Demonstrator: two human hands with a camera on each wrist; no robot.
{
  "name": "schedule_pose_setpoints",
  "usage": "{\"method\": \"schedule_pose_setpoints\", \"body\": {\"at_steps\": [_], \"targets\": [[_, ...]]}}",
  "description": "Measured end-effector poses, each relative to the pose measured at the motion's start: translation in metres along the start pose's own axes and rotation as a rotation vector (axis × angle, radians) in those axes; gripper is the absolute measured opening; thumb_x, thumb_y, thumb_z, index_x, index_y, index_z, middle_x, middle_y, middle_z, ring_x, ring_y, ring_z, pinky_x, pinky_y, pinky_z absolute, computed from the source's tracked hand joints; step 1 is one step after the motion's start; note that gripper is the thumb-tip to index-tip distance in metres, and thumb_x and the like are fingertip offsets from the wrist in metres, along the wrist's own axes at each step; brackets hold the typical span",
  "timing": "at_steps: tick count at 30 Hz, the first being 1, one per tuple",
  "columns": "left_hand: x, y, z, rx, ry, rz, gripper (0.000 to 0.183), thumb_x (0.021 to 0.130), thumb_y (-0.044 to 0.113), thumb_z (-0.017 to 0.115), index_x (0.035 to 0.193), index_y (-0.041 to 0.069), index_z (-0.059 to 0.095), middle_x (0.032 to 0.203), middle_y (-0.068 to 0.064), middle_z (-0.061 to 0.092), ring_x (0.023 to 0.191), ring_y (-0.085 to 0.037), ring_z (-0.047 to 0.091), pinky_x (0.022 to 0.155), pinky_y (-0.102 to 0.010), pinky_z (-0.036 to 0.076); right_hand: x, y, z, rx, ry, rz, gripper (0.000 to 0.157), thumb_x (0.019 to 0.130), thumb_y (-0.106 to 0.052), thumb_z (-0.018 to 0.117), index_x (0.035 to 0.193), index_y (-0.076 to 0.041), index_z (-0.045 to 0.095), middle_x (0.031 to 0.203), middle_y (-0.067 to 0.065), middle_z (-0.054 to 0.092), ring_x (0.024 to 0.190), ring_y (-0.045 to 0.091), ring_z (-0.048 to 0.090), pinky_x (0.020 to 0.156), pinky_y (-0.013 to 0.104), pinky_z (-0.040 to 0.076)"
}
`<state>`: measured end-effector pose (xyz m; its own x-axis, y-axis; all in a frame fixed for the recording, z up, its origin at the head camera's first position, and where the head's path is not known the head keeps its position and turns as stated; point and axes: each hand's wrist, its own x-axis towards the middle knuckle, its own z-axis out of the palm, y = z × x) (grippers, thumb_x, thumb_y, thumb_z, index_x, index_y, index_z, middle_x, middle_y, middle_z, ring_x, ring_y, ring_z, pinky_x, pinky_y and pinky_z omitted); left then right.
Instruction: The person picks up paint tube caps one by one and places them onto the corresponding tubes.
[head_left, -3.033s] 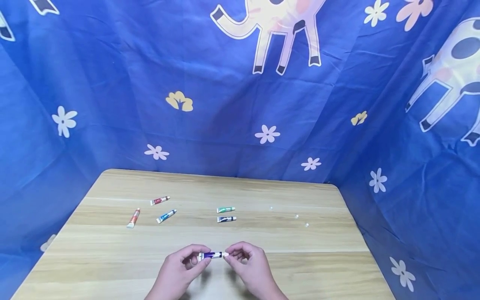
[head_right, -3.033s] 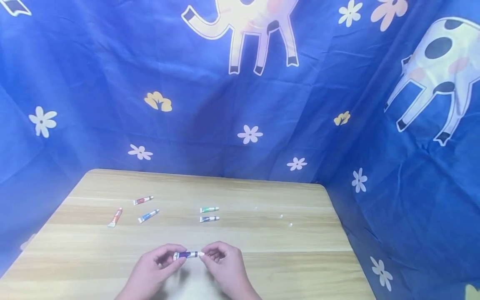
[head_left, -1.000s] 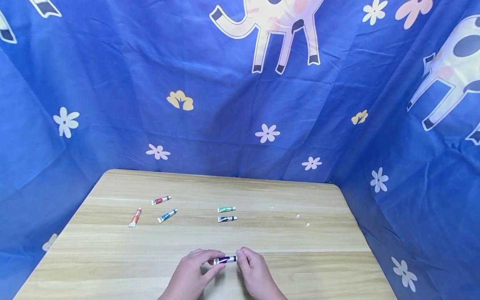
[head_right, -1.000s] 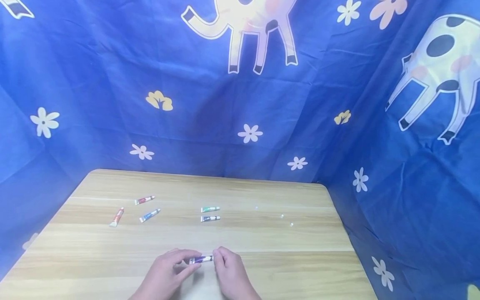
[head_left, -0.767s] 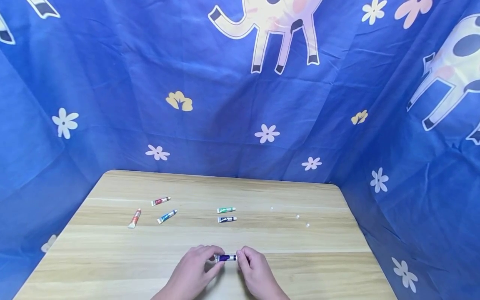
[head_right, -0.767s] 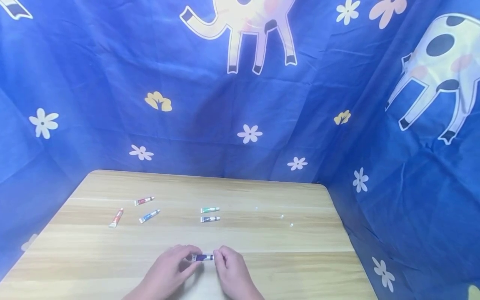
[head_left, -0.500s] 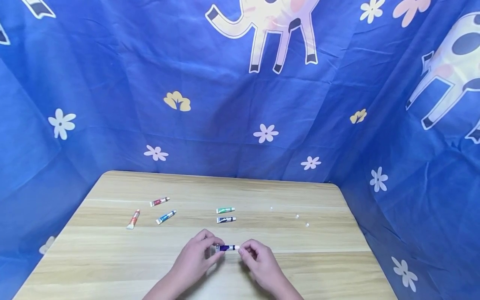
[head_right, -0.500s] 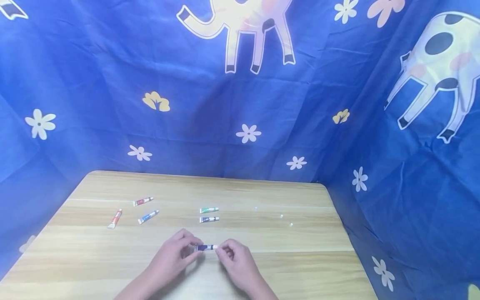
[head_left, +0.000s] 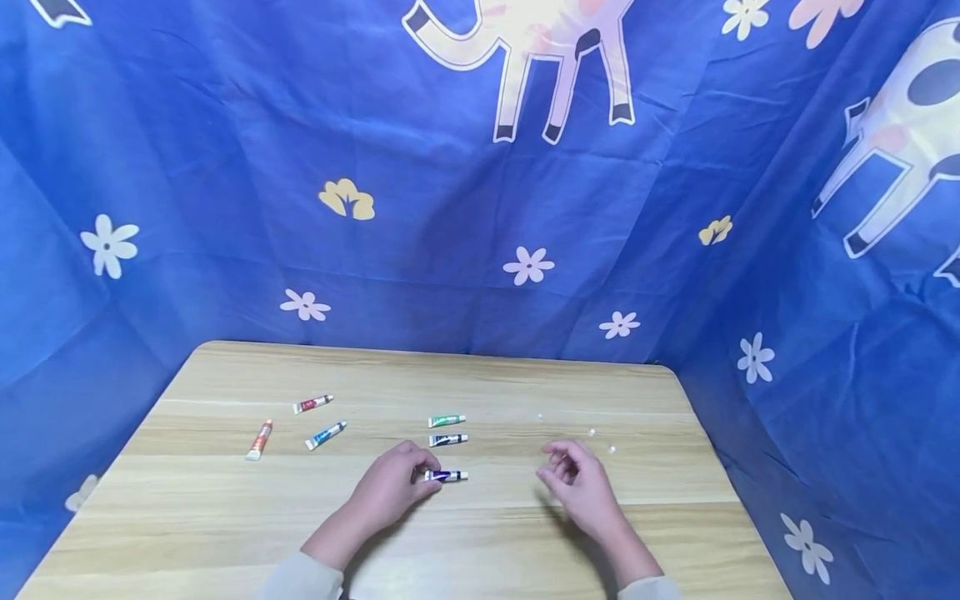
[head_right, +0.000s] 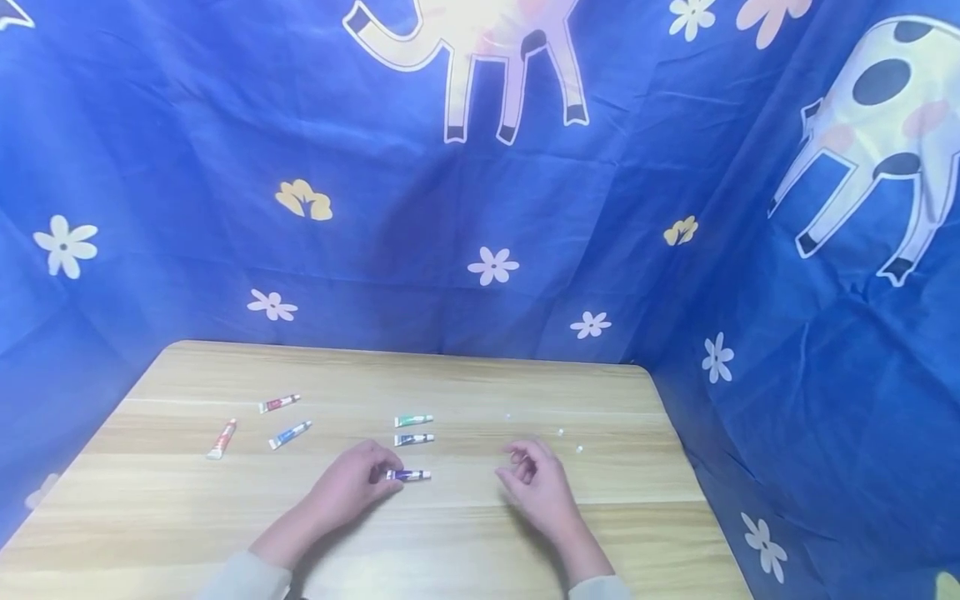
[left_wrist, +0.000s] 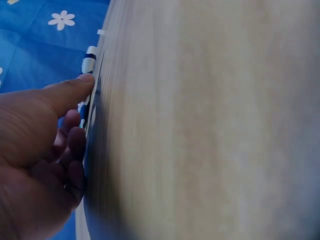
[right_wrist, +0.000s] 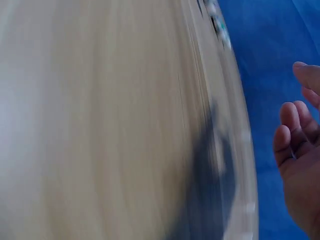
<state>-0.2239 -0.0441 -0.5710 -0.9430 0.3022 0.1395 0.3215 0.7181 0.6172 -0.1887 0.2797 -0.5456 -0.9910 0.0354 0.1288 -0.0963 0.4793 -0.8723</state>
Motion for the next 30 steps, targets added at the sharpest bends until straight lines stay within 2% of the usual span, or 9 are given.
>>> {"method": "schedule_pose_setpoints", "body": {"at_steps": [3,6,10,13,16,20,24,30], "targets": [[0.001,0.001,-0.002,0.008,-0.005,-0.003,0.019,0.082,0.025,0.094,0.093,0.026,0.078,0.090,0.012,0.064,0.080,-0.004,0.056,0.077,-0.029,0.052,0.011,0.018,-0.022,-0.023,0.057,-0.001,0.040,0.085,0.005,0.085,0.122,-0.001,0.072,0.103,0.015,0.066,0.082,0.005,0.058,0.073,0.016,0.054],[0.001,0.005,-0.004,-0.014,-0.017,-0.016,0.020,0.082,0.023,0.094,0.092,0.025,0.077,0.088,0.010,0.064,0.080,-0.006,0.055,0.080,-0.034,0.052,0.023,0.044,-0.046,-0.053,0.115,0.020,0.040,0.086,0.007,0.083,0.124,0.002,0.071,0.102,0.015,0.065,0.081,0.002,0.056,0.072,0.015,0.053],[0.000,0.008,-0.003,-0.036,-0.038,-0.034,0.022,0.081,0.023,0.094,0.093,0.025,0.076,0.088,0.009,0.064,0.082,-0.008,0.055,0.086,-0.043,0.051,0.031,0.076,-0.073,-0.082,0.191,0.122,0.037,0.090,0.006,0.081,0.126,0.000,0.071,0.099,0.010,0.067,0.078,-0.001,0.055,0.070,0.014,0.050],[-0.001,0.008,-0.001,-0.028,-0.050,-0.044,0.026,0.080,0.023,0.095,0.096,0.024,0.075,0.089,0.009,0.063,0.084,-0.008,0.055,0.087,-0.043,0.049,0.034,0.089,-0.086,-0.087,0.198,0.202,0.036,0.094,0.002,0.080,0.129,0.000,0.071,0.101,0.009,0.069,0.078,0.000,0.054,0.069,0.014,0.048],[-0.002,0.006,-0.003,-0.044,-0.065,-0.059,0.035,0.078,0.023,0.096,0.106,0.021,0.074,0.093,0.008,0.063,0.088,-0.009,0.057,0.090,-0.044,0.049,0.037,0.094,-0.090,-0.123,0.171,0.228,0.035,0.095,-0.004,0.080,0.129,-0.001,0.071,0.102,0.009,0.070,0.080,0.001,0.056,0.070,0.015,0.049],[-0.005,0.003,-0.011,-0.130,-0.092,-0.094,0.045,0.079,0.019,0.095,0.117,0.015,0.070,0.100,0.005,0.064,0.092,-0.010,0.058,0.094,-0.040,0.054,0.038,0.096,-0.089,-0.241,0.162,0.199,0.033,0.093,-0.008,0.083,0.124,-0.002,0.075,0.100,0.008,0.072,0.080,0.002,0.057,0.070,0.017,0.050],[-0.011,-0.003,-0.023,-0.197,-0.077,-0.131,0.044,0.083,0.015,0.093,0.118,0.010,0.068,0.103,0.001,0.065,0.090,-0.012,0.057,0.085,-0.029,0.055,0.039,0.098,-0.087,-0.326,0.171,0.169,0.031,0.093,-0.010,0.083,0.123,-0.003,0.077,0.100,0.007,0.071,0.081,0.004,0.058,0.071,0.017,0.050],[-0.021,-0.018,-0.050,-0.174,-0.021,-0.200,0.035,0.089,0.012,0.086,0.114,0.006,0.063,0.101,-0.004,0.062,0.083,-0.014,0.055,0.076,-0.024,0.052,0.039,0.099,-0.088,-0.376,0.180,0.139,0.024,0.095,-0.012,0.082,0.117,-0.003,0.079,0.101,0.008,0.072,0.083,0.005,0.060,0.073,0.017,0.052]]}}
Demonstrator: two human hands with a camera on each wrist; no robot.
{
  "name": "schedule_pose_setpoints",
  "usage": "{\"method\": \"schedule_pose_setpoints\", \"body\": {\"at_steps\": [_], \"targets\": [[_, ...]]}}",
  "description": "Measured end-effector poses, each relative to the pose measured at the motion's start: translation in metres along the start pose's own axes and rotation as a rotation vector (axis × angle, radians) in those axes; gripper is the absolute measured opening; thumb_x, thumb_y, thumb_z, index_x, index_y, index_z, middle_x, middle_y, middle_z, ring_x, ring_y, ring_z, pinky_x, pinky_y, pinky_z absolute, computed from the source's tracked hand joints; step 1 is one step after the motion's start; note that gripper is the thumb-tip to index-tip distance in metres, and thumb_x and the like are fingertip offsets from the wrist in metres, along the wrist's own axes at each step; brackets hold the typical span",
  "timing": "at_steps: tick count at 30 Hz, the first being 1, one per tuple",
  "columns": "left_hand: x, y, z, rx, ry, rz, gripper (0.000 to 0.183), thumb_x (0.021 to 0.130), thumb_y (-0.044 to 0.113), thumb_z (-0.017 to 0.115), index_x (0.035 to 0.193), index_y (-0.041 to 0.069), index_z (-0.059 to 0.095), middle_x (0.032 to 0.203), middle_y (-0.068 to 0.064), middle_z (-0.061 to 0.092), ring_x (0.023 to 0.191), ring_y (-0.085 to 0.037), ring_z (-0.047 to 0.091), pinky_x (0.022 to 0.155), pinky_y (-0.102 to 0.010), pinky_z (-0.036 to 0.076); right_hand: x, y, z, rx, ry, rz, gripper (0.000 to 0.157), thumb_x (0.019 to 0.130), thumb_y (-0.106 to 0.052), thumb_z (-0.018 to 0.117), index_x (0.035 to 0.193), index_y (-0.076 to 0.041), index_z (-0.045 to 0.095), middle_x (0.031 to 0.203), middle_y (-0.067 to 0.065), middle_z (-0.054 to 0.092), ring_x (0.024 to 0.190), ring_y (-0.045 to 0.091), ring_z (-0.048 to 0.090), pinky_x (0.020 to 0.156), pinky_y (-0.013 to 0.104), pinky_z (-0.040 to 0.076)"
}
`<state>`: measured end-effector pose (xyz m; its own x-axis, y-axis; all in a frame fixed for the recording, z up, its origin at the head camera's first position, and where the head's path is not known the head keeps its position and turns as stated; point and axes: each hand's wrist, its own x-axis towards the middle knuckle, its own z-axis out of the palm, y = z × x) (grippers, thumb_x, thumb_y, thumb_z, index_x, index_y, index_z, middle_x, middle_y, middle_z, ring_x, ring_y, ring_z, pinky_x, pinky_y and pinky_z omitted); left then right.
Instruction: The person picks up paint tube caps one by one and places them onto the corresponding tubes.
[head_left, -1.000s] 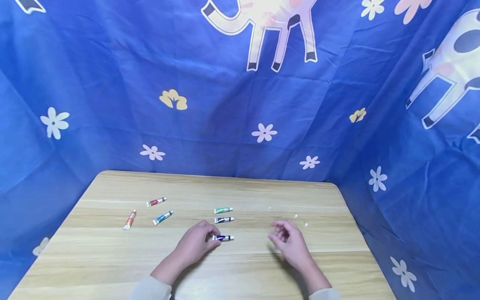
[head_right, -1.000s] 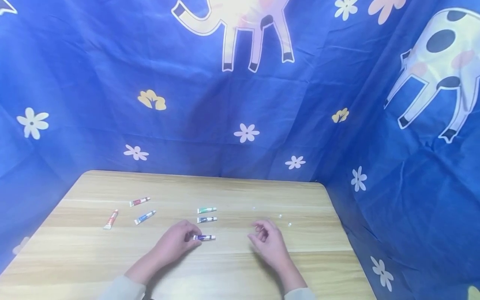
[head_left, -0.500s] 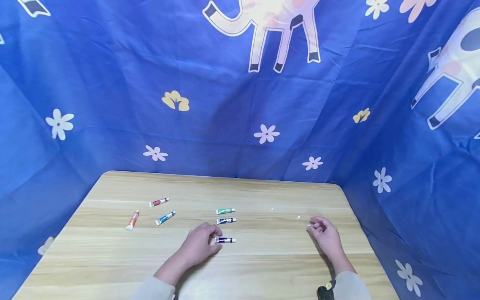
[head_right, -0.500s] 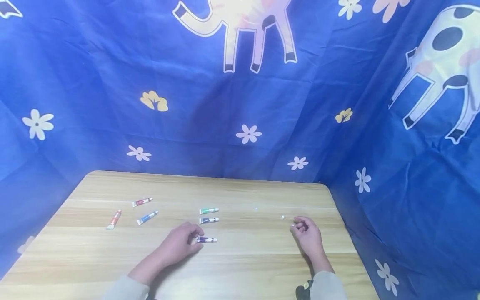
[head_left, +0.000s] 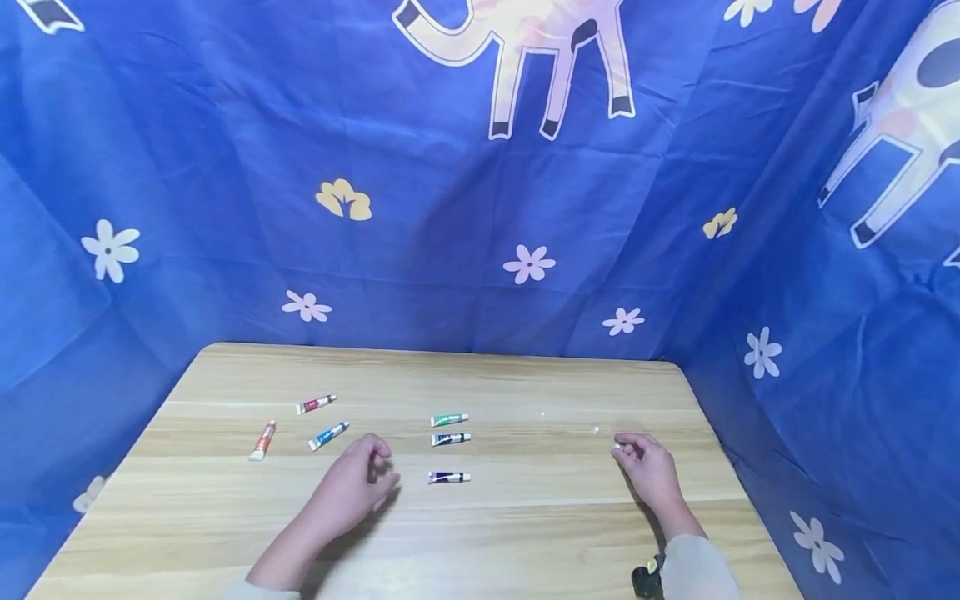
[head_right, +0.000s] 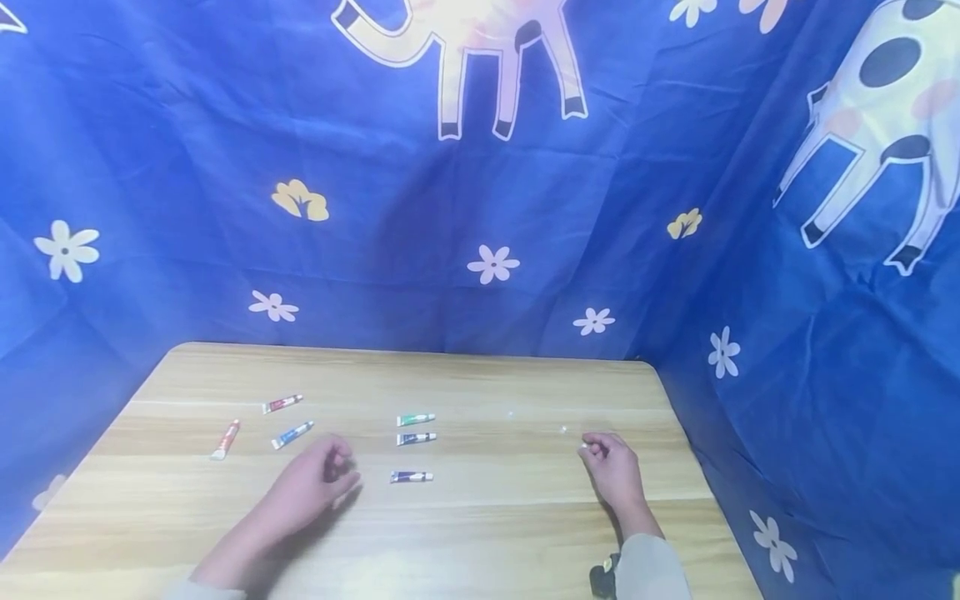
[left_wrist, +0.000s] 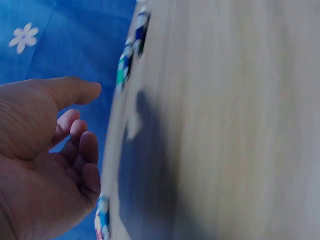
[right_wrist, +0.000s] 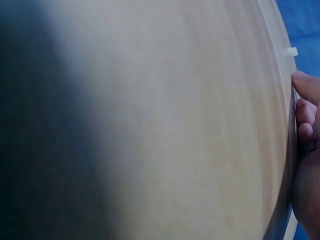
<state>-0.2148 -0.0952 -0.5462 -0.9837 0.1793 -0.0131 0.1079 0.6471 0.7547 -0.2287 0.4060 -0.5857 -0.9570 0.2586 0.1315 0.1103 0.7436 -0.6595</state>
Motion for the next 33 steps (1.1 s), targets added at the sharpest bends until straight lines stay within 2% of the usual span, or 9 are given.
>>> {"method": "schedule_pose_setpoints", "body": {"at_steps": [6,11,17,23,25,26,28,30,33], "targets": [[-0.005,-0.026,-0.033,0.071,0.100,-0.009,0.036,0.091,0.015,0.084,0.118,0.003,0.063,0.107,-0.011,0.067,0.088,-0.016,0.060,0.077,-0.030,0.052,-0.002,-0.002,-0.001,-0.028,0.002,0.019,0.014,0.099,-0.014,0.079,0.110,-0.006,0.080,0.102,0.007,0.074,0.087,0.008,0.063,0.076,0.017,0.053],[-0.009,-0.046,-0.053,0.101,0.134,-0.063,0.034,0.093,0.018,0.083,0.117,0.003,0.064,0.105,-0.014,0.067,0.088,-0.018,0.061,0.075,-0.033,0.049,-0.007,-0.007,-0.003,0.089,0.007,0.100,0.016,0.102,-0.015,0.075,0.113,-0.004,0.078,0.101,0.008,0.076,0.086,0.006,0.062,0.075,0.018,0.052],[-0.012,-0.055,-0.062,0.109,0.138,-0.080,0.037,0.093,0.016,0.082,0.120,-0.001,0.064,0.102,-0.015,0.062,0.087,-0.020,0.057,0.075,-0.033,0.046,-0.018,-0.014,-0.001,0.225,0.077,0.196,0.020,0.104,-0.013,0.070,0.119,0.000,0.074,0.105,0.012,0.079,0.084,0.001,0.064,0.076,0.015,0.054],[-0.006,-0.066,-0.062,0.136,0.164,-0.058,0.042,0.091,0.013,0.081,0.124,-0.004,0.063,0.102,-0.016,0.061,0.092,-0.024,0.056,0.079,-0.038,0.047,-0.035,-0.040,0.001,0.383,-0.005,0.198,0.023,0.102,-0.007,0.072,0.121,0.005,0.071,0.100,0.012,0.078,0.081,0.003,0.068,0.074,0.017,0.057],[-0.003,-0.070,-0.063,0.147,0.173,-0.039,0.046,0.089,0.012,0.082,0.126,-0.006,0.061,0.100,-0.016,0.061,0.095,-0.029,0.057,0.094,-0.049,0.053,-0.041,-0.055,0.003,0.425,-0.028,0.172,0.021,0.100,-0.004,0.074,0.119,0.005,0.071,0.098,0.010,0.076,0.079,0.004,0.067,0.071,0.018,0.057],[-0.001,-0.071,-0.064,0.154,0.176,-0.028,0.047,0.089,0.012,0.082,0.126,-0.008,0.061,0.099,-0.017,0.061,0.096,-0.031,0.057,0.105,-0.056,0.051,-0.045,-0.062,0.005,0.440,-0.035,0.154,0.020,0.099,-0.004,0.075,0.118,0.005,0.072,0.096,0.009,0.075,0.078,0.004,0.067,0.070,0.018,0.056],[0.002,-0.072,-0.066,0.163,0.173,-0.013,0.049,0.088,0.012,0.083,0.126,-0.009,0.060,0.096,-0.016,0.061,0.100,-0.035,0.056,0.122,-0.067,0.036,-0.053,-0.075,0.008,0.449,-0.042,0.114,0.018,0.097,-0.003,0.077,0.114,0.003,0.073,0.094,0.007,0.074,0.077,0.005,0.065,0.069,0.019,0.055],[0.006,-0.073,-0.068,0.171,0.167,-0.004,0.051,0.087,0.013,0.084,0.126,-0.009,0.060,0.095,-0.015,0.061,0.102,-0.038,0.055,0.129,-0.072,0.020,-0.061,-0.087,0.012,0.446,-0.051,0.079,0.015,0.096,-0.002,0.078,0.110,0.000,0.074,0.091,0.005,0.072,0.076,0.005,0.063,0.068,0.019,0.053],[0.011,-0.072,-0.069,0.190,0.159,-0.016,0.050,0.090,0.017,0.084,0.127,-0.008,0.062,0.097,-0.016,0.064,0.101,-0.038,0.057,0.128,-0.072,0.021,-0.075,-0.102,0.018,0.445,-0.074,0.040,0.013,0.093,-0.002,0.080,0.105,-0.006,0.075,0.087,0.003,0.070,0.075,0.006,0.060,0.067,0.019,0.051]]}}
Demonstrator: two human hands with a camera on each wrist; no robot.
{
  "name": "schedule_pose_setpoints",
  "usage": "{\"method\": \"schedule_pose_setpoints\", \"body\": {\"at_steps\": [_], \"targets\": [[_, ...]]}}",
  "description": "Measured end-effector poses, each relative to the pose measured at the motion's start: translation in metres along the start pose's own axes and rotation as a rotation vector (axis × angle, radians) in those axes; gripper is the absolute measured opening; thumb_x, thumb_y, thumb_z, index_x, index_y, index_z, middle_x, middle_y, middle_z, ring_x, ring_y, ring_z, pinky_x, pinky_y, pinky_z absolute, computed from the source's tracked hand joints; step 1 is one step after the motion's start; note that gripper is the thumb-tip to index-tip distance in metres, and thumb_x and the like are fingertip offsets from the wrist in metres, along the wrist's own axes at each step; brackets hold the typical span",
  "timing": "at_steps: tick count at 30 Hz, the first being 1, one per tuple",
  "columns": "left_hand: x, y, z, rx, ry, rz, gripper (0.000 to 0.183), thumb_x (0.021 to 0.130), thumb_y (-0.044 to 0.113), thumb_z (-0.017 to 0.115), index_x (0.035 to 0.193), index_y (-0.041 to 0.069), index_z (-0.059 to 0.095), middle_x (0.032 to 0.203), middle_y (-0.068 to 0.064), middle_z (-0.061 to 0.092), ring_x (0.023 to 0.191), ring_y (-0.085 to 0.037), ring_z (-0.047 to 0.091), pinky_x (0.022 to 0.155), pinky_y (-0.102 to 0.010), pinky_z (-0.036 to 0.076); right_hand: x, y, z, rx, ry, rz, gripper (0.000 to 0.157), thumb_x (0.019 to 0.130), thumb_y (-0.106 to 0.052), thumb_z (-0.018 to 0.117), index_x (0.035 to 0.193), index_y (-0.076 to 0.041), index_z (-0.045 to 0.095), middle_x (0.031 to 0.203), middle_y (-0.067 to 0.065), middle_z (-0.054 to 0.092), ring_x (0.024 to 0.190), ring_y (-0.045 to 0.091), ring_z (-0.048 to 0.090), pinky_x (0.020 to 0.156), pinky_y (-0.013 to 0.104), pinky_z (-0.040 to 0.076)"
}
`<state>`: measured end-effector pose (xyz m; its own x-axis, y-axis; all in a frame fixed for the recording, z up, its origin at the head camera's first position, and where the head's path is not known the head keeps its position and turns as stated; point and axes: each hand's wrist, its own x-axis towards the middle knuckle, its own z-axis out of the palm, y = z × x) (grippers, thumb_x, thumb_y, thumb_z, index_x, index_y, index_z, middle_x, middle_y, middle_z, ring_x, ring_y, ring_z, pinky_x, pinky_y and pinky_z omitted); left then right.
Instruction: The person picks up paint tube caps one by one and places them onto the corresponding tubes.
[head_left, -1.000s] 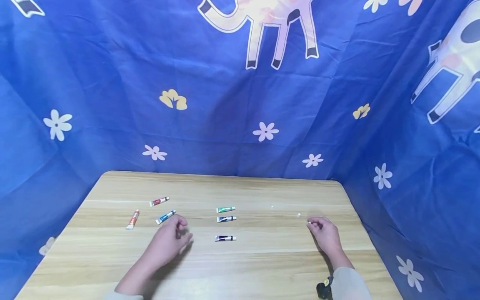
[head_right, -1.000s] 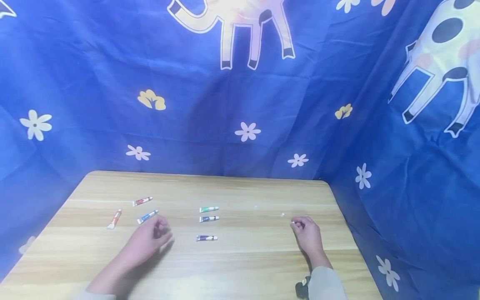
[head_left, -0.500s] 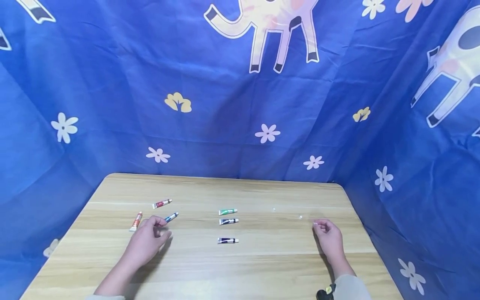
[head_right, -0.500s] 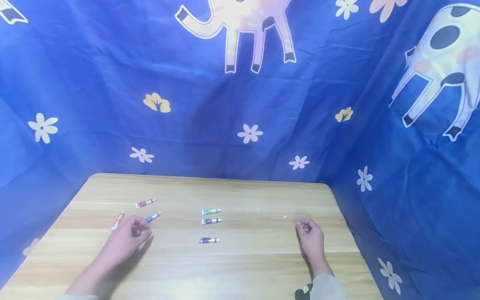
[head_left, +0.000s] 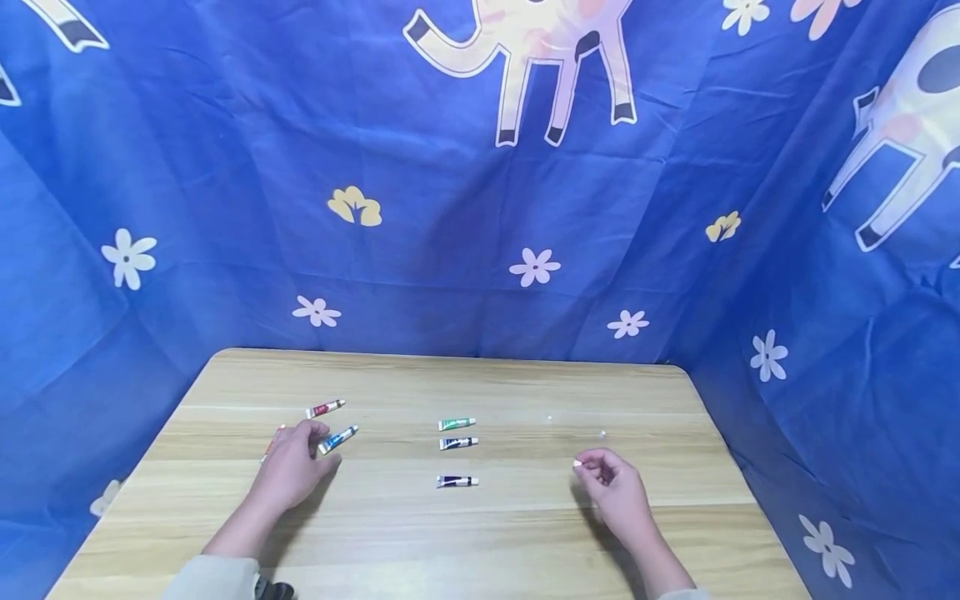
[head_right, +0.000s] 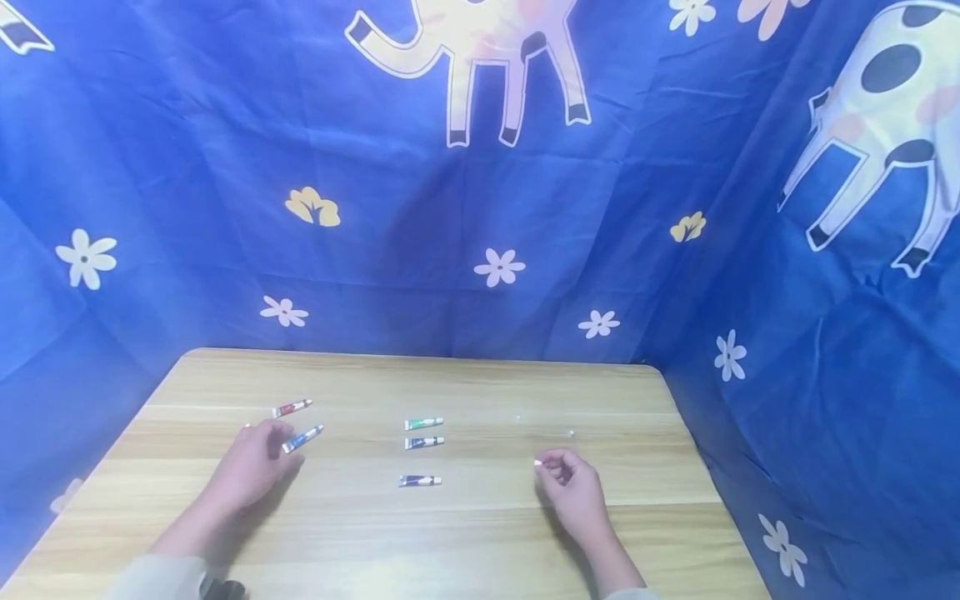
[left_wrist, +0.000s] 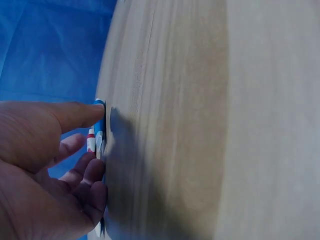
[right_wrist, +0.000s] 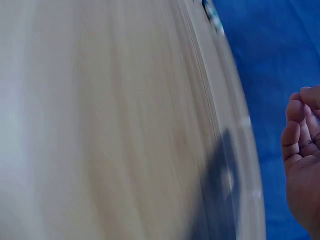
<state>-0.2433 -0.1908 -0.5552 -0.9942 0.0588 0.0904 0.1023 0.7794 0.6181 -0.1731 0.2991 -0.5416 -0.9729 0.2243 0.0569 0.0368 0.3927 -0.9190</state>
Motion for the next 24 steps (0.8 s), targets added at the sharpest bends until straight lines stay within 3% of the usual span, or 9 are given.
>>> {"method": "schedule_pose_setpoints", "body": {"at_steps": [3,7,9,13,19,23,24], "targets": [[0.003,0.001,0.000,0.034,-0.005,-0.019,0.047,0.094,0.021,0.081,0.129,-0.006,0.064,0.101,-0.018,0.068,0.103,-0.040,0.060,0.123,-0.072,0.029,-0.014,-0.010,0.010,0.028,-0.029,-0.014,0.014,0.091,0.000,0.081,0.101,-0.009,0.076,0.084,0.002,0.068,0.073,0.008,0.059,0.066,0.019,0.050],[0.005,0.002,0.002,0.070,-0.001,-0.051,0.038,0.096,0.023,0.079,0.123,-0.003,0.069,0.108,-0.024,0.071,0.112,-0.046,0.061,0.104,-0.068,0.047,-0.031,-0.021,0.020,0.062,-0.065,-0.053,0.014,0.090,0.000,0.082,0.100,-0.009,0.077,0.082,-0.001,0.067,0.072,0.007,0.060,0.065,0.019,0.051],[0.005,0.002,0.003,0.075,-0.001,-0.065,0.032,0.096,0.023,0.078,0.117,0.000,0.071,0.110,-0.025,0.071,0.117,-0.048,0.060,0.095,-0.064,0.050,-0.037,-0.026,0.023,0.066,-0.081,-0.077,0.014,0.090,0.000,0.082,0.100,-0.008,0.077,0.082,-0.002,0.068,0.072,0.006,0.061,0.067,0.020,0.052],[0.005,0.002,0.004,0.051,-0.004,-0.082,0.021,0.097,0.020,0.075,0.108,0.002,0.074,0.106,-0.023,0.074,0.119,-0.048,0.060,0.107,-0.068,0.045,-0.045,-0.033,0.028,0.067,-0.113,-0.106,0.013,0.091,0.000,0.082,0.102,-0.005,0.077,0.082,-0.003,0.070,0.074,0.005,0.064,0.071,0.020,0.055],[0.003,-0.002,0.003,-0.017,-0.009,-0.098,0.024,0.098,0.021,0.074,0.113,0.001,0.074,0.096,-0.013,0.076,0.091,-0.029,0.067,0.116,-0.065,0.040,-0.050,-0.038,0.029,0.075,-0.128,-0.103,0.013,0.091,0.000,0.081,0.103,-0.003,0.077,0.084,-0.002,0.071,0.075,0.005,0.064,0.072,0.020,0.056],[0.000,-0.006,-0.001,-0.039,-0.007,-0.110,0.025,0.100,0.026,0.075,0.114,0.005,0.073,0.092,-0.008,0.075,0.082,-0.021,0.064,0.103,-0.055,0.050,-0.051,-0.039,0.030,0.084,-0.124,-0.111,0.014,0.091,0.000,0.081,0.104,-0.003,0.077,0.085,-0.001,0.072,0.076,0.005,0.065,0.073,0.020,0.057],[-0.001,-0.005,-0.003,-0.047,-0.005,-0.112,0.026,0.100,0.027,0.076,0.114,0.006,0.073,0.093,-0.008,0.076,0.082,-0.020,0.064,0.093,-0.051,0.053,-0.051,-0.040,0.031,0.086,-0.122,-0.114,0.014,0.091,0.000,0.081,0.104,-0.003,0.077,0.085,-0.001,0.072,0.076,0.006,0.065,0.073,0.020,0.057]]}}
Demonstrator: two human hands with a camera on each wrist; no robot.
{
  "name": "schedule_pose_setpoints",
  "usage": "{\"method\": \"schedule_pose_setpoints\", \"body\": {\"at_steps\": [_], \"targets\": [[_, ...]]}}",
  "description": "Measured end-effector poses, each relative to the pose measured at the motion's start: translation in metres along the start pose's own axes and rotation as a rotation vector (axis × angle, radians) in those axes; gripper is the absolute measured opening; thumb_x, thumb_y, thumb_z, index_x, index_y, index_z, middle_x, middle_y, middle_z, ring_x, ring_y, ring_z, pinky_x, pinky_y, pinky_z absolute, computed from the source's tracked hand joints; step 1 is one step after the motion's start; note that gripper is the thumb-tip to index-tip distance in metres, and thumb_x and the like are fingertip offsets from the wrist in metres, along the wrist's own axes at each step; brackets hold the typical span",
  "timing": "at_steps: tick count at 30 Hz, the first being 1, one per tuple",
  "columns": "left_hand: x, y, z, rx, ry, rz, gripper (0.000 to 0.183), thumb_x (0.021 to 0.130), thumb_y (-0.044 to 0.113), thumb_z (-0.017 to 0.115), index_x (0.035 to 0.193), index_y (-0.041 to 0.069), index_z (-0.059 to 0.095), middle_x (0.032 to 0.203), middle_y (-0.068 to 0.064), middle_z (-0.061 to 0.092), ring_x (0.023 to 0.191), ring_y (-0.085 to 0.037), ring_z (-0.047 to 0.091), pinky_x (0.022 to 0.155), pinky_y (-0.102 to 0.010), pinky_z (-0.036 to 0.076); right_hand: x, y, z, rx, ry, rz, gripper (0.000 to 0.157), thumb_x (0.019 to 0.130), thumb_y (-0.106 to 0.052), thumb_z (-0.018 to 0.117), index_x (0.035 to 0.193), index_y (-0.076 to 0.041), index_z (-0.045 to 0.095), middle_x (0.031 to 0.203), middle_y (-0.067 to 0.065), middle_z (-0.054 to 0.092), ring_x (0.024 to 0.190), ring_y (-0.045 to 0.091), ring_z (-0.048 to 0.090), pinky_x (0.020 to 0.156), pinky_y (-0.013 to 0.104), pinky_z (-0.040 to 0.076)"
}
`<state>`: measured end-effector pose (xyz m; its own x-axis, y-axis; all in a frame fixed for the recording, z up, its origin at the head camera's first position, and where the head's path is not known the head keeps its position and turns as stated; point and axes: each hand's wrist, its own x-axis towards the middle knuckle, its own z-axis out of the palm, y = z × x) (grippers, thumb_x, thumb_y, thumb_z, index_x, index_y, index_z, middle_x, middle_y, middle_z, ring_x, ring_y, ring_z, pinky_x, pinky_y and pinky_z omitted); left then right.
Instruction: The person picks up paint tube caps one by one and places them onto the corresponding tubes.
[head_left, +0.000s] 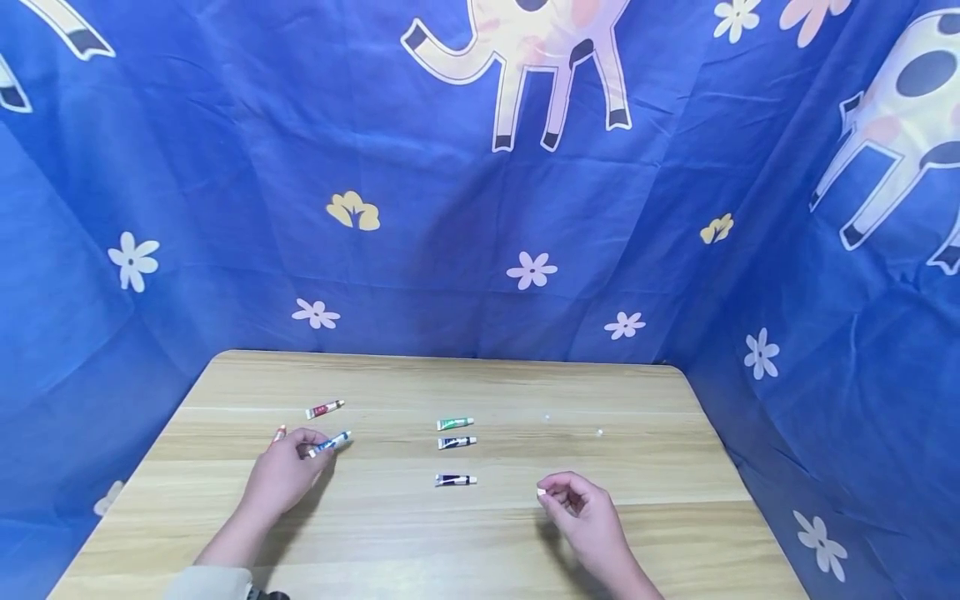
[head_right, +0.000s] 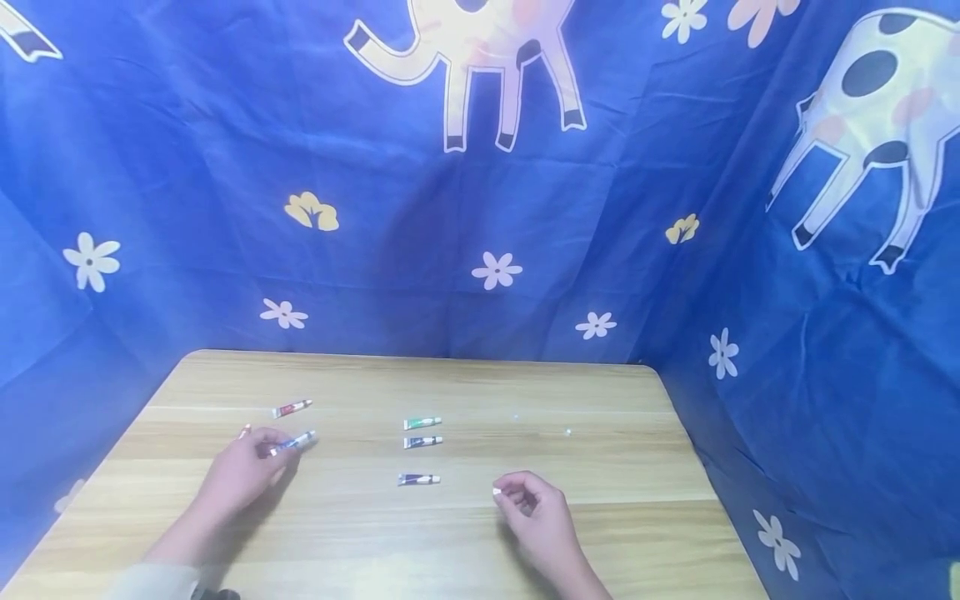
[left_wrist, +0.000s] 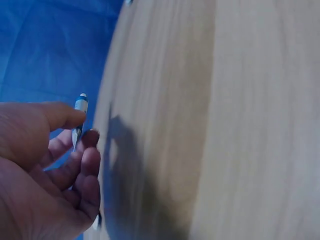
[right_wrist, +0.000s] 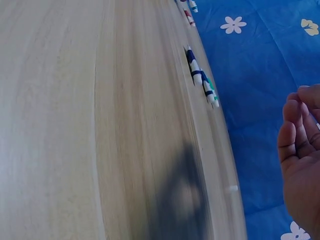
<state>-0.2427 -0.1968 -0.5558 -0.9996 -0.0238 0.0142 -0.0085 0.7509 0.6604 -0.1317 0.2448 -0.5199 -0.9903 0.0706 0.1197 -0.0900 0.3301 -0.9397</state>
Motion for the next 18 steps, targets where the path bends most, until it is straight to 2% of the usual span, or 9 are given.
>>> {"method": "schedule_pose_setpoints", "body": {"at_steps": [2,6,10,14,18], "targets": [[-0.005,0.004,-0.004,-0.020,-0.003,-0.002,0.027,0.099,0.027,0.078,0.117,0.007,0.073,0.095,-0.007,0.077,0.083,-0.018,0.067,0.079,-0.042,0.052,0.000,-0.001,0.002,0.005,0.000,-0.008,0.014,0.091,0.000,0.081,0.103,-0.004,0.077,0.086,0.000,0.072,0.077,0.006,0.065,0.073,0.021,0.057],[-0.019,0.027,-0.012,-0.135,-0.058,0.010,0.031,0.098,0.022,0.079,0.123,0.005,0.072,0.102,-0.008,0.080,0.090,-0.015,0.071,0.079,-0.034,0.054,0.000,-0.004,0.007,0.021,-0.013,-0.025,0.014,0.091,-0.002,0.081,0.104,-0.005,0.077,0.087,0.001,0.072,0.078,0.006,0.065,0.073,0.021,0.057],[-0.033,0.060,-0.016,-0.248,-0.120,0.021,0.029,0.098,0.020,0.080,0.123,0.008,0.071,0.099,-0.004,0.074,0.086,-0.011,0.065,0.075,-0.027,0.051,-0.002,-0.012,0.014,0.030,-0.026,-0.042,0.014,0.091,-0.002,0.081,0.104,-0.006,0.077,0.088,0.003,0.073,0.079,0.006,0.065,0.074,0.022,0.057],[-0.046,0.088,-0.012,-0.299,-0.137,0.025,0.025,0.098,0.019,0.080,0.120,0.013,0.072,0.090,-0.002,0.064,0.077,-0.010,0.055,0.068,-0.025,0.046,-0.006,-0.022,0.020,0.015,-0.032,-0.056,0.015,0.091,-0.002,0.082,0.103,-0.011,0.078,0.088,0.003,0.073,0.080,0.005,0.066,0.075,0.023,0.057],[-0.062,0.106,-0.001,-0.342,-0.160,0.017,0.022,0.097,0.019,0.080,0.117,0.016,0.073,0.088,0.000,0.064,0.076,-0.010,0.053,0.069,-0.025,0.046,-0.009,-0.031,0.028,-0.007,-0.070,-0.076,0.013,0.091,-0.006,0.083,0.102,-0.012,0.078,0.089,0.003,0.074,0.080,0.004,0.065,0.076,0.023,0.057]]}}
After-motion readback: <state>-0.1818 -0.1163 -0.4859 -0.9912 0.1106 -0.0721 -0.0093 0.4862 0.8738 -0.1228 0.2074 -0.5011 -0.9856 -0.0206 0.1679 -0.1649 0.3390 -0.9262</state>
